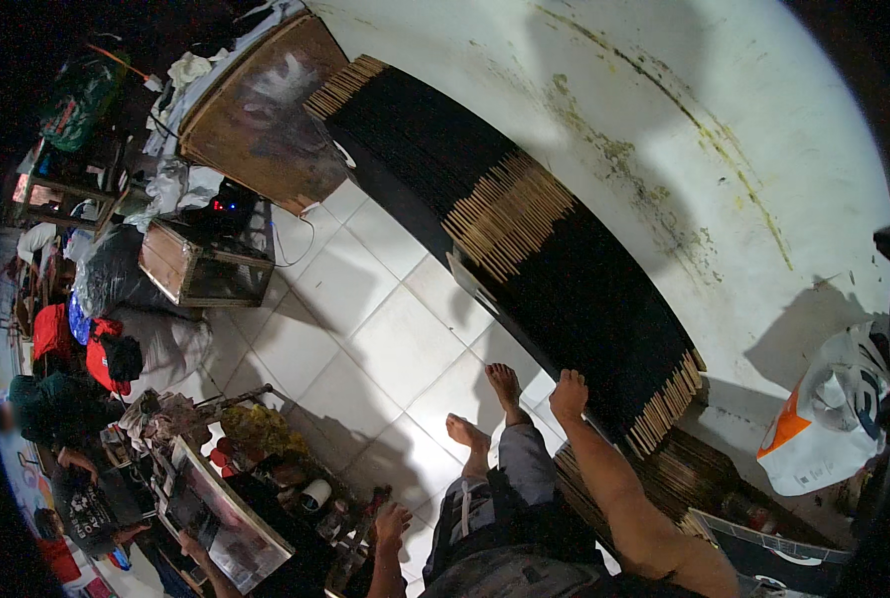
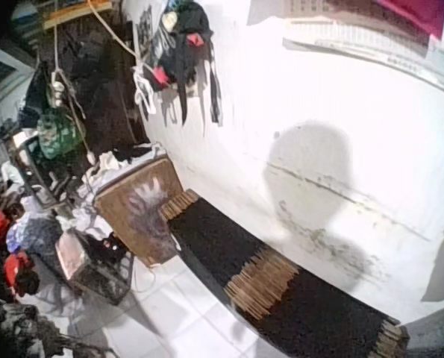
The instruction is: The person assists a coworker by taking printed black t-shirts from a screen printing press and stacking them on a nearby pile. The coworker operates the press while the camera wearer handles the finished garments.
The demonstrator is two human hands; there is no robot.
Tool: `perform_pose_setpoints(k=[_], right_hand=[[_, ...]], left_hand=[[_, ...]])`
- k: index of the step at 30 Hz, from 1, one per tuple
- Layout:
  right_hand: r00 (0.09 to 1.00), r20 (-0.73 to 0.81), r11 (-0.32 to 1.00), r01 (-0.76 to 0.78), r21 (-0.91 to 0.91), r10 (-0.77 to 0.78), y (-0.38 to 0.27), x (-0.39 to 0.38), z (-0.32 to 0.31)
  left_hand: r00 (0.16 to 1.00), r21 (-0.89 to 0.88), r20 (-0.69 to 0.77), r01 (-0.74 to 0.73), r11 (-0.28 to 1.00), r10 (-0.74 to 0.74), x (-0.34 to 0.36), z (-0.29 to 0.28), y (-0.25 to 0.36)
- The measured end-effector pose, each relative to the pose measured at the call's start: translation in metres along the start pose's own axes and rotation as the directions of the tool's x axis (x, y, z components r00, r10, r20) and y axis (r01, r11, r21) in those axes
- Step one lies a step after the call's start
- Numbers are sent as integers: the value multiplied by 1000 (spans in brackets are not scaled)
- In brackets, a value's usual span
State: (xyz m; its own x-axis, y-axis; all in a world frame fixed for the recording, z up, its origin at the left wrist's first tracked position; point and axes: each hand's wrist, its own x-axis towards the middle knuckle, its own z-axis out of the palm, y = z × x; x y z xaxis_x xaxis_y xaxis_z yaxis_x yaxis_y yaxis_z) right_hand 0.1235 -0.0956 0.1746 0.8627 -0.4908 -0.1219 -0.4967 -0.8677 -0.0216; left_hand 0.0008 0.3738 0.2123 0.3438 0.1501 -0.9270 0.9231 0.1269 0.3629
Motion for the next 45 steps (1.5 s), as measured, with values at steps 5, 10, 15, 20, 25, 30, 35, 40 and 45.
perform_pose_setpoints(k=[5, 10, 15, 20, 25, 30, 35, 40, 45], right_hand=[[997, 50, 995, 47, 85, -51, -2, -6, 17], [979, 191, 991, 52, 121, -74, -8, -17, 21], [978, 148, 980, 124, 153, -147, -9, -23, 23], [960, 257, 987, 74, 146, -110, -10, -22, 28], [965, 218, 976, 108, 191, -149, -12, -24, 22], [963, 221, 978, 116, 175, -154, -14, -23, 14], [956, 242, 984, 144, 104, -165, -8, -14, 15], [977, 96, 981, 184, 62, -190, -1, -7, 22], [978, 142, 988, 155, -12, -151, 2, -3, 26]], left_hand=[[991, -53, 97, -86, 995, 91, -12, 52, 42], [995, -22, 48, -83, 996, 84, -24, 71, 47], [999, -24, 24, 36, 999, -36, -31, 58, 9], [980, 46, -45, 198, 979, -196, -33, 55, -24], [995, -32, -25, 100, 994, -101, -40, 67, -17], [999, -38, 14, 30, 999, -30, -33, 81, 5], [1000, -55, 14, 5, 998, -4, -26, 87, 1], [995, -133, -1, 100, 986, -101, -25, 80, -28], [986, -160, 6, 165, 973, -166, -32, 62, -62]])
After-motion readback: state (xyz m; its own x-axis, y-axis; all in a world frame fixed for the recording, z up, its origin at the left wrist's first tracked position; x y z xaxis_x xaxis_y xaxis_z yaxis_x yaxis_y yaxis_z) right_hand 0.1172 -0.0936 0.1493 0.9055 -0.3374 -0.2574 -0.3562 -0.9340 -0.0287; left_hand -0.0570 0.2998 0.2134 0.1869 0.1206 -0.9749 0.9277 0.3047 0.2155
